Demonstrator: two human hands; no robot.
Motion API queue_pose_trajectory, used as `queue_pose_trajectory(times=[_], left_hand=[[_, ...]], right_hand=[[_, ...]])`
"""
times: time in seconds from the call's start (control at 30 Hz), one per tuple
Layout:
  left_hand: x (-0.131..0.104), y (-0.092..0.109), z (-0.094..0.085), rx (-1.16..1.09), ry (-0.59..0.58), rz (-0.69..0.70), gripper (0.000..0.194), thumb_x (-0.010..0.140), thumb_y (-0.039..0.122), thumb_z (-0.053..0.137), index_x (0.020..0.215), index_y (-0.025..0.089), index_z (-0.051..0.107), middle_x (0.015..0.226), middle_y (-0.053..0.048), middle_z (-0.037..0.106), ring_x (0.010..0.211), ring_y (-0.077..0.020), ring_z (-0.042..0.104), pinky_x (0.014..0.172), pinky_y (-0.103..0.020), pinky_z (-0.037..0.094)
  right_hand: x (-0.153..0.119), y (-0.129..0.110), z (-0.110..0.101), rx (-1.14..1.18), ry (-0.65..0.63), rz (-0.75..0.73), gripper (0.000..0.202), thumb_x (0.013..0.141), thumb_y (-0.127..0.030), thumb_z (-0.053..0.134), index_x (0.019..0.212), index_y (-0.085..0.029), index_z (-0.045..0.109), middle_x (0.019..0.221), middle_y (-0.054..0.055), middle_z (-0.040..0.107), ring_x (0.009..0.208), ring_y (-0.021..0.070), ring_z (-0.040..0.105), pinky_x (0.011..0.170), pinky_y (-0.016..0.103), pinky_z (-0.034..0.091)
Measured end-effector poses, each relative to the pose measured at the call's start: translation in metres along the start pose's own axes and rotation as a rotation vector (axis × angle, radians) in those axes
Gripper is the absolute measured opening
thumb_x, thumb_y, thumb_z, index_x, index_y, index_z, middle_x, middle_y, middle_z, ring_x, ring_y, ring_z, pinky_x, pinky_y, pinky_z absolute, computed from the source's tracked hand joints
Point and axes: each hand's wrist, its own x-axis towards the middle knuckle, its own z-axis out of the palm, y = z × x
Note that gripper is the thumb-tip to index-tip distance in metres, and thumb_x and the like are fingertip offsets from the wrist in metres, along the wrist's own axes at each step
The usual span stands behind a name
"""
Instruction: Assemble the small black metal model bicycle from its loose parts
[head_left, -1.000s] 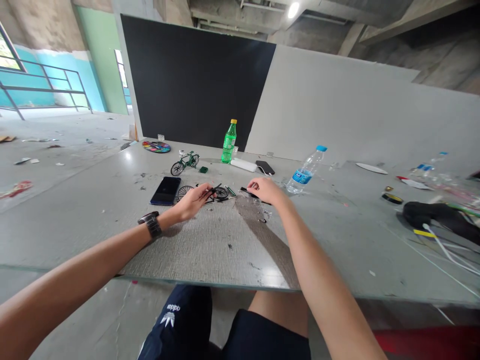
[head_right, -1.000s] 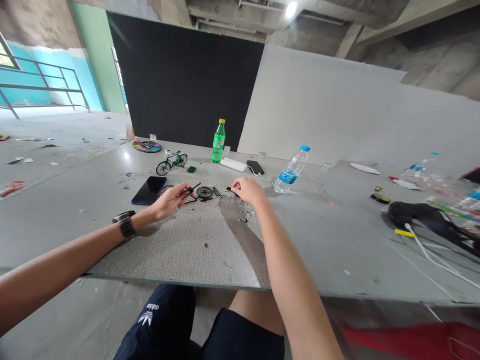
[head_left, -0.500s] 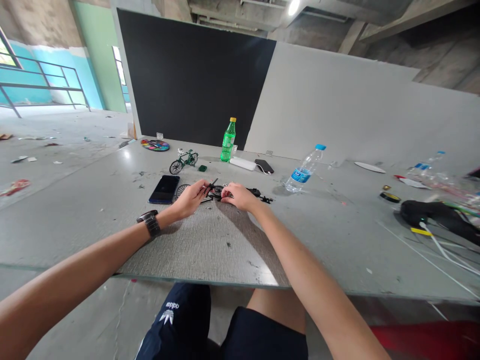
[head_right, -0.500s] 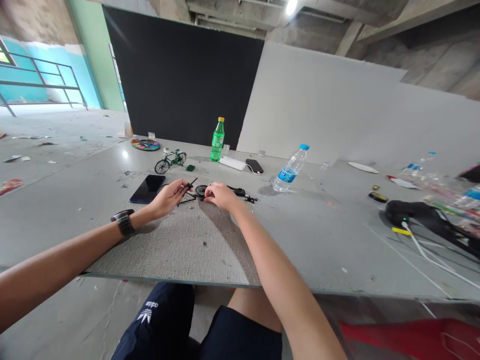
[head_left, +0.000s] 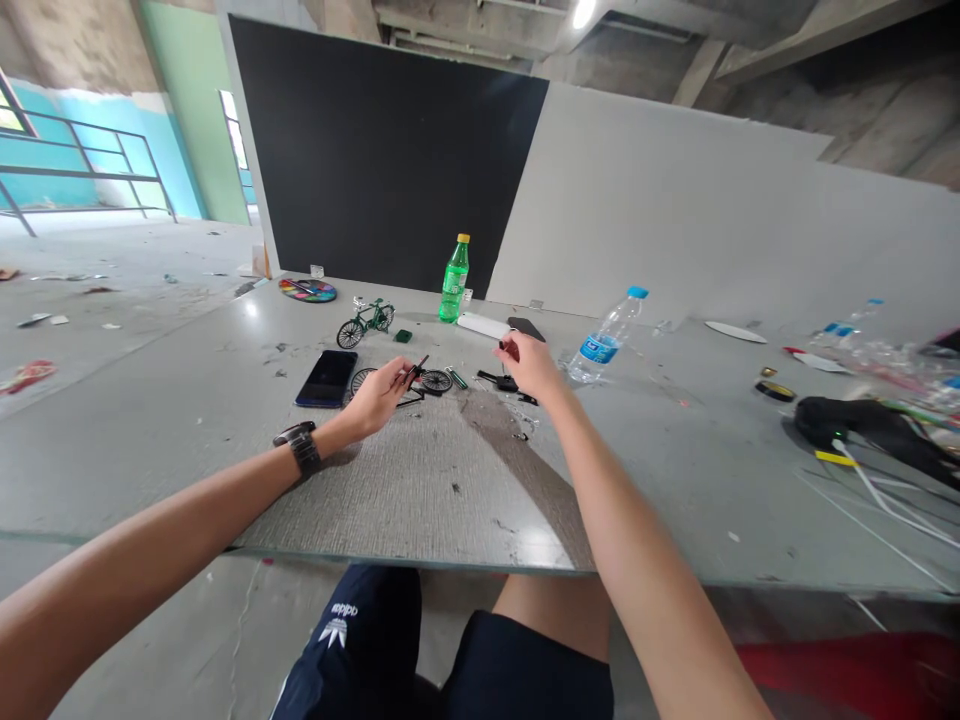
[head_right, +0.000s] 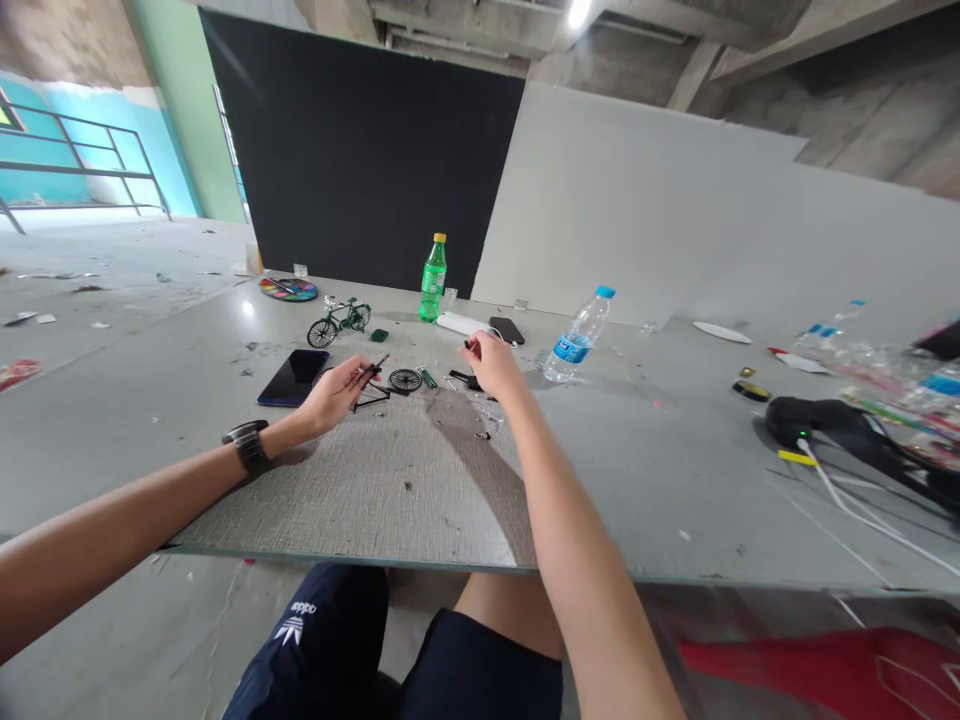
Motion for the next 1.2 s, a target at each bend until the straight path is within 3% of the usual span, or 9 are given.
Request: queue_pose_trajectory(times=[0.1,0.2,0.47,0.57,0.77,0.97,1.2], left_hand=[[0.0,0.0,0.0,0.003,0.006,0.001,0.012,0.089,0.027,0.065,0.082,0.018,0.062,0.062,0.003,0.049,0.063,-0.0138,0.044,0.061,-0.026,0.033],[0.0,-0.001,0.0,0.026,-0.003,0.012,0.011,0.091,0.025,0.064,0.082,0.019,0.062,0.062,0.003,0.052,0.062,-0.0139,0.044,0.062,-0.026,0.034],[0.0,-0.005,0.001,0.094,-0.017,0.025,0.012,0.095,0.026,0.057,0.087,0.018,0.062,0.069,0.001,0.059,0.064,-0.0142,0.049,0.067,-0.027,0.038],[0.001,-0.007,0.001,0.117,-0.021,0.031,0.013,0.096,0.027,0.056,0.088,0.018,0.061,0.073,0.0,0.062,0.067,-0.0143,0.05,0.068,-0.027,0.039],[0.001,-0.006,0.002,0.11,-0.029,0.042,0.013,0.096,0.027,0.054,0.088,0.018,0.059,0.075,-0.001,0.062,0.066,-0.0133,0.05,0.067,-0.026,0.039],[-0.002,-0.005,0.001,0.151,-0.072,0.003,0.018,0.098,0.031,0.051,0.091,0.017,0.058,0.077,-0.001,0.062,0.064,-0.0116,0.048,0.062,-0.024,0.039],[-0.002,-0.018,0.002,0.078,-0.11,-0.001,0.014,0.097,0.029,0.048,0.092,0.018,0.055,0.083,-0.003,0.065,0.059,-0.01,0.046,0.057,-0.023,0.038]], right_hand=[[-0.001,0.0,-0.002,0.031,-0.079,0.002,0.014,0.089,-0.033,0.067,0.091,-0.019,0.065,0.078,0.005,0.07,0.07,0.0186,0.062,0.07,0.031,0.045],[-0.002,0.002,-0.003,0.002,-0.215,0.002,0.008,0.081,-0.025,0.072,0.084,-0.02,0.067,0.081,0.004,0.072,0.073,0.0184,0.064,0.069,0.03,0.046],[-0.004,-0.002,-0.001,-0.201,-0.564,0.126,0.015,0.086,-0.017,0.067,0.089,-0.025,0.08,0.085,0.006,0.077,0.072,0.0195,0.067,0.068,0.029,0.045],[-0.004,-0.001,0.001,-0.258,-0.499,0.165,0.017,0.09,-0.021,0.063,0.092,-0.022,0.08,0.087,0.01,0.078,0.072,0.0215,0.068,0.072,0.031,0.046],[-0.003,0.006,-0.002,-0.27,-0.326,0.178,0.031,0.1,-0.022,0.043,0.117,-0.015,0.067,0.114,0.018,0.073,0.094,0.0256,0.068,0.075,0.031,0.045],[-0.003,0.011,-0.003,-0.217,-0.391,0.164,0.03,0.102,-0.028,0.042,0.106,-0.02,0.071,0.113,0.011,0.075,0.095,0.0228,0.066,0.075,0.028,0.042],[-0.006,0.003,0.011,-0.184,-0.44,0.095,0.035,0.102,-0.029,0.042,0.121,-0.023,0.071,0.106,0.01,0.076,0.09,0.0219,0.067,0.075,0.028,0.044]])
